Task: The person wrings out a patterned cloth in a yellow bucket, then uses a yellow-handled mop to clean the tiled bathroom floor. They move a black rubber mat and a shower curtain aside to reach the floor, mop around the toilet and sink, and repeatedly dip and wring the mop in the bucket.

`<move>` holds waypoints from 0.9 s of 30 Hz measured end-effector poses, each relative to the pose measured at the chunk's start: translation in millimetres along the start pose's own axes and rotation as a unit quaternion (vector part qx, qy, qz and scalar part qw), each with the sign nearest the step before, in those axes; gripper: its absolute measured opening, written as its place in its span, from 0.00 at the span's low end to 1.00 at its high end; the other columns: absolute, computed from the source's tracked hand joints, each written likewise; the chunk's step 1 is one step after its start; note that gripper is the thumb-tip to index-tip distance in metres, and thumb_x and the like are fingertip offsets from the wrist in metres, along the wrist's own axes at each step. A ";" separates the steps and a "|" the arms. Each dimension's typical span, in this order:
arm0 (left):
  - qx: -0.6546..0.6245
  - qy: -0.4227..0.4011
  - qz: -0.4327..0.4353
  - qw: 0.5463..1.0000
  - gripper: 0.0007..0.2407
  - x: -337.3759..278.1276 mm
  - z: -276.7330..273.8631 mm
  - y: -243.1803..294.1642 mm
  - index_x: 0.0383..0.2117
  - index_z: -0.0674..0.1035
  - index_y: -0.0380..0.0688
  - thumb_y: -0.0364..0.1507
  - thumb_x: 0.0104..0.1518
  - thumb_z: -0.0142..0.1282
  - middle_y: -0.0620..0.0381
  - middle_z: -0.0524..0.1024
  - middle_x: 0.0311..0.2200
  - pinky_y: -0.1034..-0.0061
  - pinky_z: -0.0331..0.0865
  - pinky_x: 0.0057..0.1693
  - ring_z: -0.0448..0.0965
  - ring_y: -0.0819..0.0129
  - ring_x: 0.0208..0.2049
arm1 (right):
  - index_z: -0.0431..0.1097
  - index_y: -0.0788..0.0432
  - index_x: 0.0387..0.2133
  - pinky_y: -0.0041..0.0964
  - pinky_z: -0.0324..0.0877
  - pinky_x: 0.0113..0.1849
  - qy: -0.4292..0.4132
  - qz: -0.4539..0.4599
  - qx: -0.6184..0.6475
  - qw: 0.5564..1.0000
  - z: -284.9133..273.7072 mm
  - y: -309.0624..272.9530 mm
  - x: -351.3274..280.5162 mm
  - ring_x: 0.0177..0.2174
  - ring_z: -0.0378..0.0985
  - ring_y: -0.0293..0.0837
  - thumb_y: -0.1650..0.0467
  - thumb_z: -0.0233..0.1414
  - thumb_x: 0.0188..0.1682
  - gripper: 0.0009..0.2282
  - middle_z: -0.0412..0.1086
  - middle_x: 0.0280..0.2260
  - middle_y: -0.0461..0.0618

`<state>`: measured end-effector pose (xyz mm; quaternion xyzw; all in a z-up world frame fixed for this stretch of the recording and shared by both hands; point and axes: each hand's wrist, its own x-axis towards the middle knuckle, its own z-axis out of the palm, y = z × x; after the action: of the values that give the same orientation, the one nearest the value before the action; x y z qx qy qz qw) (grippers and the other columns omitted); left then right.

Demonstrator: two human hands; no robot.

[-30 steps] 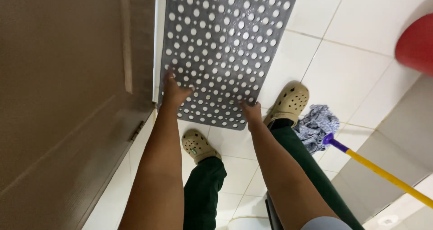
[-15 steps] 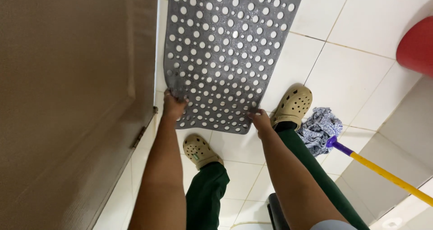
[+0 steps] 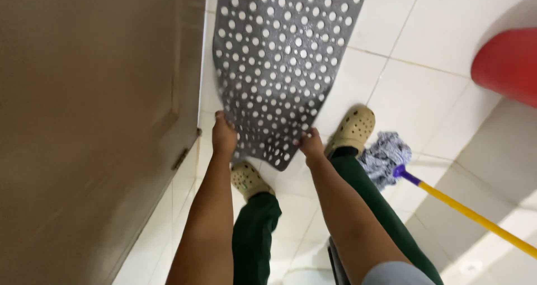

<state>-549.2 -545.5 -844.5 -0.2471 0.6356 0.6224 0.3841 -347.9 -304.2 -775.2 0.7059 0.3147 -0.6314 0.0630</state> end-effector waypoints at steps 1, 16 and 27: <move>0.000 -0.003 0.001 1.000 0.07 -25.3 30.1 40.3 0.49 0.63 0.34 0.26 0.75 0.32 0.57 0.60 0.35 0.78 0.57 0.45 0.60 0.69 0.36 | 0.64 0.56 0.45 0.37 0.68 0.30 0.002 -0.002 0.002 1.000 -3.3 -5.6 -5.9 0.28 0.69 0.39 0.73 0.49 0.53 0.08 0.70 0.32 0.48; 0.489 0.011 0.139 0.861 0.11 -159.5 181.7 273.5 0.51 0.69 0.37 0.22 0.64 0.41 0.52 0.75 0.32 0.60 0.70 0.40 0.76 0.58 0.32 | 0.59 0.57 0.34 0.32 0.61 0.25 -0.074 -0.143 0.002 0.987 -73.2 -196.4 -126.5 0.20 0.63 0.38 0.73 0.49 0.56 0.04 0.61 0.20 0.44; 0.521 -0.008 0.154 0.839 0.16 -296.0 262.7 377.5 0.56 0.65 0.36 0.21 0.62 0.44 0.34 0.79 0.39 0.57 0.72 0.49 0.81 0.42 0.42 | 0.60 0.55 0.34 0.30 0.58 0.27 -0.103 -0.222 0.048 0.969 -155.0 -342.9 -253.9 0.22 0.60 0.34 0.72 0.49 0.57 0.04 0.58 0.23 0.41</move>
<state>-628.3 -297.4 -363.6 0.0956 0.8929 0.2524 0.3603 -396.7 -49.1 -402.9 0.5521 0.4247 -0.7130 -0.0801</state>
